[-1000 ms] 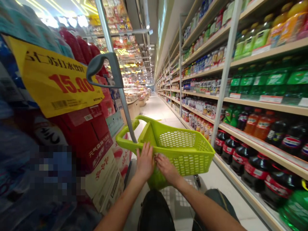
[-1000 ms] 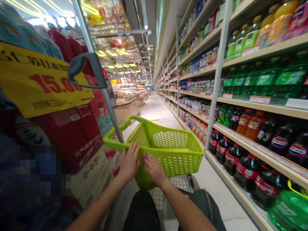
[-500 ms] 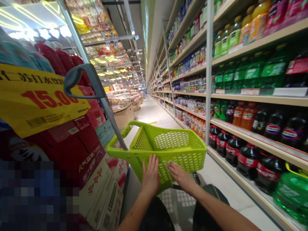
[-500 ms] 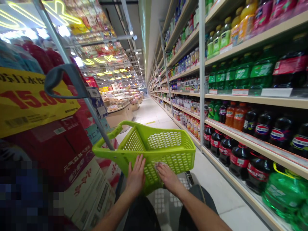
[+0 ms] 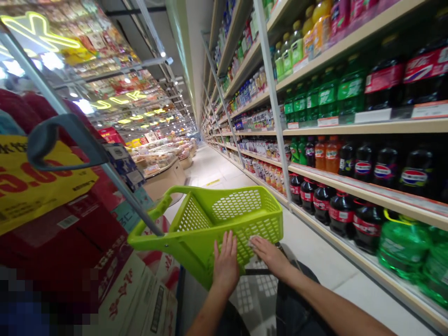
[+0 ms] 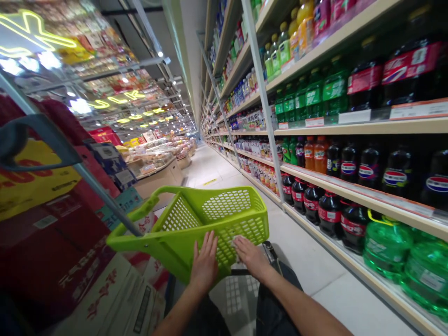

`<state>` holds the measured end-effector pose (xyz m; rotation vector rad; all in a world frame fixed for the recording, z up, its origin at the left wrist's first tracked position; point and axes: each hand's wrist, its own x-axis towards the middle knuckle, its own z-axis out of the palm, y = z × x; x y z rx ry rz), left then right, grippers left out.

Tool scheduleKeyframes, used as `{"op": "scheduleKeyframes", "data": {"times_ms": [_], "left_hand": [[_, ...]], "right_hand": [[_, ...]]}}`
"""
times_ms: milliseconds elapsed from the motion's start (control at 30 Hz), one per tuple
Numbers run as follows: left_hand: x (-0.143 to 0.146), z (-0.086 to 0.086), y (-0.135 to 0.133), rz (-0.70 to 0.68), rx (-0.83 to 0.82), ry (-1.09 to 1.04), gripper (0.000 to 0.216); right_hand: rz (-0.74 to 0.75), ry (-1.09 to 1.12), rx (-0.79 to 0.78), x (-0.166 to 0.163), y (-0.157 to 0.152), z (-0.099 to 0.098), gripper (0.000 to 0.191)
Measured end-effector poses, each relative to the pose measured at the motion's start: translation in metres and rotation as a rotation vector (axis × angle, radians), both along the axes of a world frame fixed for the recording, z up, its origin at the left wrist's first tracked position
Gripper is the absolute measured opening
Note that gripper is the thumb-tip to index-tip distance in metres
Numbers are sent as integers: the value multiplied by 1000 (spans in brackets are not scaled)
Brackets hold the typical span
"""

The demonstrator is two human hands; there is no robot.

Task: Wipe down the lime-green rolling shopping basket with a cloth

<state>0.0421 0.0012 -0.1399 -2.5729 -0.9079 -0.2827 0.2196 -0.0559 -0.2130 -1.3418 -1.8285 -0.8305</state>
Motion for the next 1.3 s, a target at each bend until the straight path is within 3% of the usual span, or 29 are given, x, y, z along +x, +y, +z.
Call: {"op": "scheduleKeyframes", "data": {"times_ms": [100,167,367,567,633,733,800,967,1167,1233,1300], "left_hand": [[13,4,-1,-29,13,-19,60],[22,6,-2,-54,25,-35,59],[37,3,-6,-149,66,-4,61],[57,6,-11,-133,-14,69,63],[62,7,-14,-147,-25,79,64],[66,5,-15,-172,-30,88,65],[67,4,-13,-178,-22,90,65],[75,0,-13,-182,-29,68,64],[73,-1,-17,-204,-57,56,63],[68,-1,-14,-172,-62,50,63],[63,-1,-10,-140,-63,37,64]], "right_hand": [[-19,67,47,7,4,26,36],[-23,90,59,15,8,32,35],[-47,108,-84,35,-10,-16,35],[-46,192,27,62,-14,24,38],[-63,185,12,71,-16,17,37],[-85,153,-58,80,-26,-12,35],[-95,133,-84,83,-33,-20,36],[-131,185,-29,90,-33,8,43],[-171,244,-80,91,-38,-23,45],[-144,262,-51,89,-38,-17,47],[-122,287,11,87,-33,2,49]]}}
